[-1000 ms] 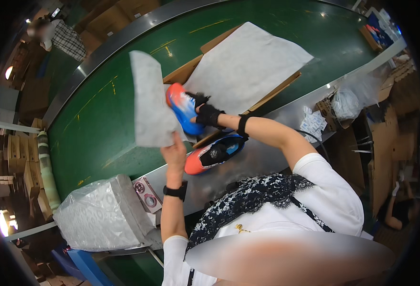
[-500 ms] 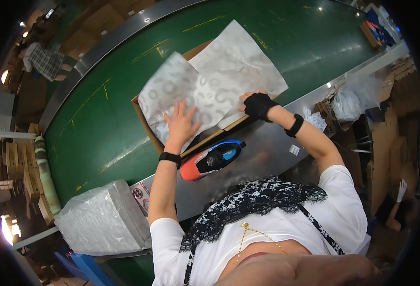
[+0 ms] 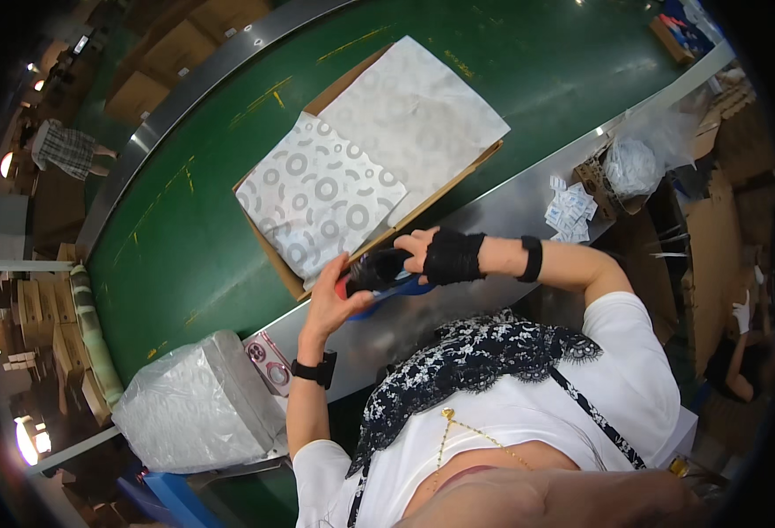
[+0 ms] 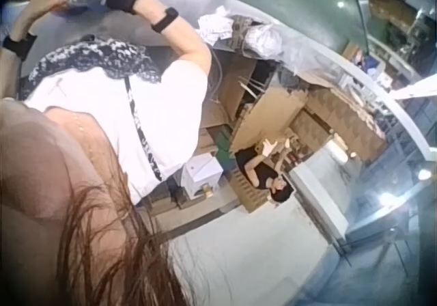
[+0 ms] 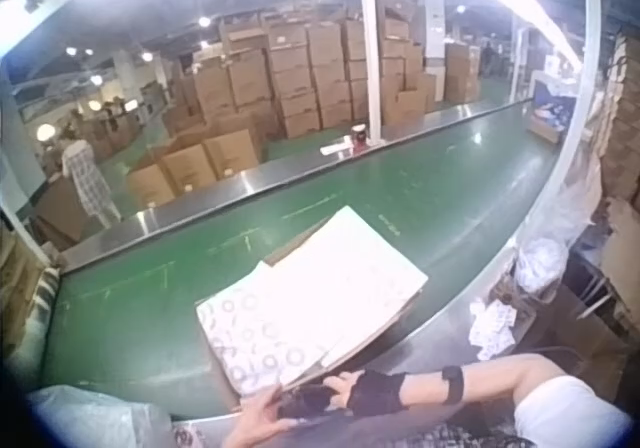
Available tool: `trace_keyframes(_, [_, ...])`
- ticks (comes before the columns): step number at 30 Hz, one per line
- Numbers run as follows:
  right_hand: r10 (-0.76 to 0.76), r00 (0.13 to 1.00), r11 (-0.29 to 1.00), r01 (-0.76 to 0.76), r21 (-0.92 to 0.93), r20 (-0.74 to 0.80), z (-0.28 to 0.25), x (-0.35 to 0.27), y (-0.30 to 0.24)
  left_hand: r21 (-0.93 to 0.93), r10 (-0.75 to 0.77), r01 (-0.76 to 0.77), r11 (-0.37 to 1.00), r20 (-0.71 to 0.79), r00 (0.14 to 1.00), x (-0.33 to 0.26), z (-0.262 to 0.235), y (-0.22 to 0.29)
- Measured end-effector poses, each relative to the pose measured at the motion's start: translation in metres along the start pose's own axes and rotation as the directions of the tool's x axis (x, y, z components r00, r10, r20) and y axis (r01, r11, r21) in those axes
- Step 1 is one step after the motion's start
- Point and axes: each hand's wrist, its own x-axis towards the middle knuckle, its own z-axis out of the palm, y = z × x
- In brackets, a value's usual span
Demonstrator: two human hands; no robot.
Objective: Packing pairs of shoes into boxes with tissue paper.
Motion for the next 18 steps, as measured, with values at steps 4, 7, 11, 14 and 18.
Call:
trace_keyframes(4, [0.0, 0.999, 0.985, 0.007, 0.171, -0.041, -0.077, 0.016, -0.035, 0.223, 0.02, -0.015, 0.975, -0.023, 1.0, -0.019, -0.01, 0.033])
trace_keyframes(7, [0.068, 0.997, 0.754, -0.022, 0.657, -0.044, -0.12, 0.029, -0.03, -0.095, -0.182, 0.188, 0.978, 0.067, 0.981, -0.027, -0.023, 0.056])
trace_keyframes(11, [0.369, 0.928, 0.526, -0.17, 0.833, -0.044, -0.15, 0.038, -0.016, -0.442, -0.052, 0.08, 0.893, 0.075, 0.996, -0.03, -0.024, 0.07])
trace_keyframes(14, [0.208, 0.958, 0.655, 0.014, 0.756, -0.199, -0.137, 0.041, -0.041, -0.341, 0.089, -0.069, 0.938, 0.044, 0.995, -0.031, -0.018, 0.09])
trace_keyframes(18, [0.342, 0.91, 0.604, -0.022, 0.797, -0.234, -0.126, 0.039, -0.045, -0.431, 0.091, -0.058, 0.9, 0.055, 0.994, -0.029, -0.006, 0.1])
